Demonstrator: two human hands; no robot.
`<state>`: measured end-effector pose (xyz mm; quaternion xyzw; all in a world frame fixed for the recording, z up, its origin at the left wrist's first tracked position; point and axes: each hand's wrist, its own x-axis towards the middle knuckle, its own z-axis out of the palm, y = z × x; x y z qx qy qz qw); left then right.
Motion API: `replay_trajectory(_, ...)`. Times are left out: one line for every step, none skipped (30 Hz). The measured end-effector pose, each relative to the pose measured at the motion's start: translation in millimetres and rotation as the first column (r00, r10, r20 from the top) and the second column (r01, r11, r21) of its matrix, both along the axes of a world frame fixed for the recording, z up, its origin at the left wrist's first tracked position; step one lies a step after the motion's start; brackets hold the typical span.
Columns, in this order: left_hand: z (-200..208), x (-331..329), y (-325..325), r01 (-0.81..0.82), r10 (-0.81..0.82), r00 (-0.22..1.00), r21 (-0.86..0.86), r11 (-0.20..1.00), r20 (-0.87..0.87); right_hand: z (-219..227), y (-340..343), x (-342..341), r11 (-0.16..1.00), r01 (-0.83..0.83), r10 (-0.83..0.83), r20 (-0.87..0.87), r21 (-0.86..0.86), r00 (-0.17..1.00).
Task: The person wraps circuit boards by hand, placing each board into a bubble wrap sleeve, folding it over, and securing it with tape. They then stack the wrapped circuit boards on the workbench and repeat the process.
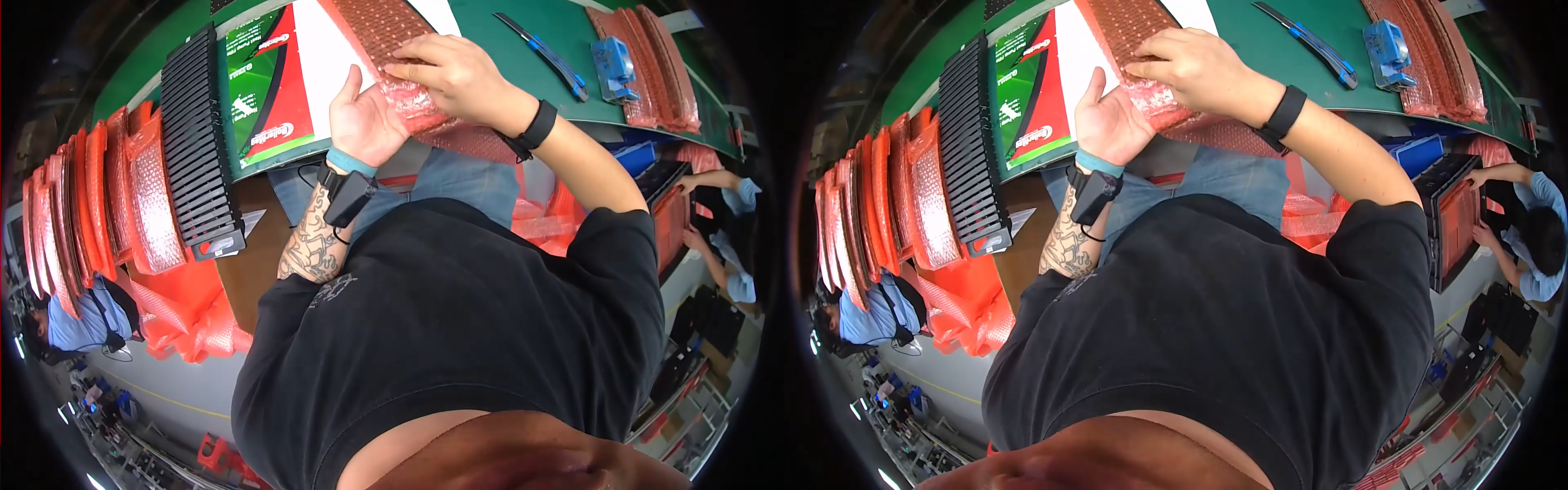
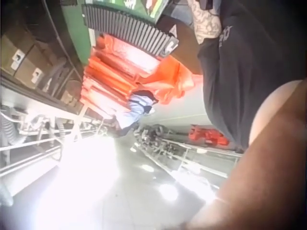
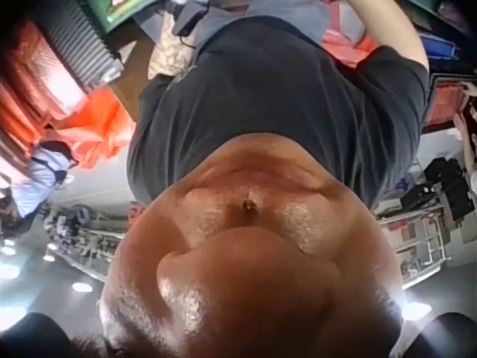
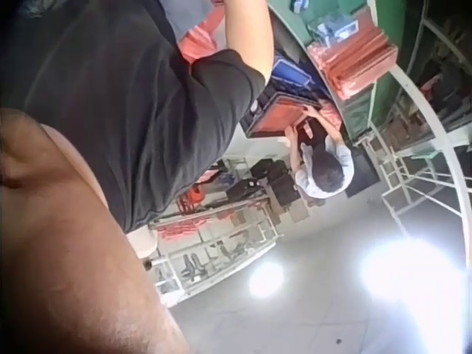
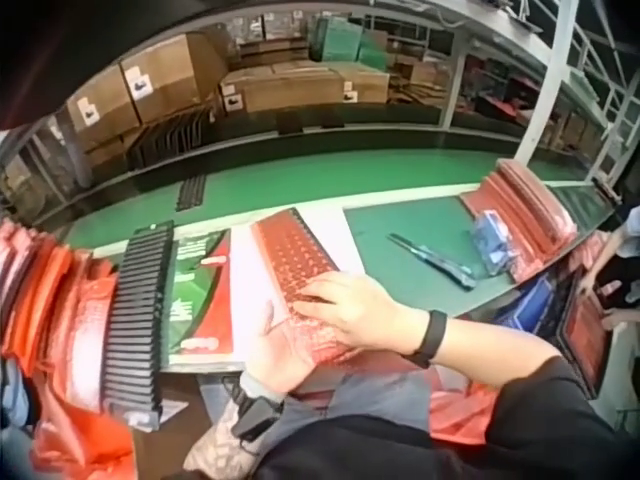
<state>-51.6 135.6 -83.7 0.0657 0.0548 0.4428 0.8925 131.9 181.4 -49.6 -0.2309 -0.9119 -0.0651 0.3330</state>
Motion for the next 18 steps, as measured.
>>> replay_trajectory(0.4, -2.6, -0.7, -0.012, 0.012, 0.999, 0.007, 1.0, -0.034, -2.7, -2.6, -1.5, 0.998, 0.022, -0.022, 0.007, -0.063, 1.0)
replay_trajectory(-0.9, -3.3, -0.7, -0.015, 0.016, 0.999, 0.007, 1.0, -0.037, -4.0, -6.2, -2.6, 0.991, 0.044, -0.042, 0.016, -0.123, 0.999)
replay_trajectory(-3.6, -1.3, -0.8, -0.047, 0.048, 0.993, 0.012, 0.999, -0.108, -4.3, -9.1, -3.8, 0.982, 0.066, -0.062, 0.025, -0.18, 0.998)
replay_trajectory(-5.9, 2.2, -0.7, -0.074, 0.077, 0.981, 0.026, 0.997, -0.177, -2.9, -11.7, -4.5, 0.983, 0.065, -0.062, 0.022, -0.172, 0.998)
replay_trajectory(-8.8, 4.7, -0.6, -0.106, 0.113, 0.962, 0.042, 0.994, -0.248, -2.8, -13.2, -5.6, 0.971, 0.076, -0.068, 0.046, -0.226, 0.997)
replay_trajectory(-11.6, 6.7, -1.9, -0.111, 0.121, 0.96, 0.054, 0.992, -0.252, -1.5, -14.5, -6.4, 0.957, 0.089, -0.072, 0.069, -0.276, 0.995)
replay_trajectory(-14.4, 9.5, -3.3, -0.142, 0.151, 0.939, 0.052, 0.989, -0.31, 2.8, -14.3, -6.5, 0.942, 0.105, -0.079, 0.096, -0.319, 0.992)
replay_trajectory(-17.1, 11.0, -5.1, -0.177, 0.184, 0.91, 0.052, 0.983, -0.371, 6.7, -14.0, -6.9, 0.948, 0.096, -0.072, 0.087, -0.303, 0.994)
replay_trajectory(-18.4, 11.6, -5.7, -0.215, 0.217, 0.876, 0.056, 0.975, -0.43, 11.2, -14.2, -6.9, 0.932, 0.085, -0.051, 0.105, -0.352, 0.993)
replay_trajectory(-19.1, 13.5, -6.2, -0.216, 0.227, 0.874, 0.074, 0.974, -0.43, 14.9, -15.0, -5.2, 0.912, 0.084, -0.036, 0.126, -0.401, 0.991)
replay_trajectory(-19.3, 15.2, -8.4, -0.243, 0.249, 0.87, 0.071, 0.968, -0.426, 17.5, -14.6, -3.9, 0.888, 0.082, -0.017, 0.145, -0.452, 0.989)
replay_trajectory(-18.9, 15.7, -9.9, -0.269, 0.272, 0.865, 0.068, 0.961, -0.422, 17.2, -12.1, -3.4, 0.895, 0.076, -0.016, 0.139, -0.439, 0.99)
replay_trajectory(-17.9, 15.9, -11.1, -0.292, 0.29, 0.862, 0.061, 0.955, -0.415, 13.3, -11.1, -1.6, 0.895, 0.036, 0.008, 0.096, -0.445, 0.995)
replay_trajectory(-16.2, 14.6, -10.9, -0.292, 0.295, 0.861, 0.073, 0.954, -0.414, 8.4, -10.0, -0.3, 0.893, -0.005, 0.032, 0.052, -0.45, 0.998)
replay_trajectory(-14.4, 13.2, -10.3, -0.269, 0.283, 0.855, 0.094, 0.959, -0.435, 4.9, -9.0, 0.8, 0.89, -0.046, 0.057, 0.01, -0.453, 0.998)
replay_trajectory(-12.7, 12.2, -9.1, -0.248, 0.272, 0.847, 0.113, 0.962, -0.457, 2.5, -7.8, 1.8, 0.894, -0.049, 0.059, 0.009, -0.444, 0.998)
replay_trajectory(-11.4, 11.4, -8.0, -0.227, 0.262, 0.838, 0.132, 0.965, -0.478, 0.0, -7.0, 2.6, 0.907, -0.061, 0.054, -0.029, -0.417, 0.998)
replay_trajectory(-10.7, 11.2, -7.1, -0.229, 0.268, 0.837, 0.14, 0.963, -0.477, -1.4, -6.4, 3.5, 0.918, -0.071, 0.049, -0.066, -0.389, 0.997)
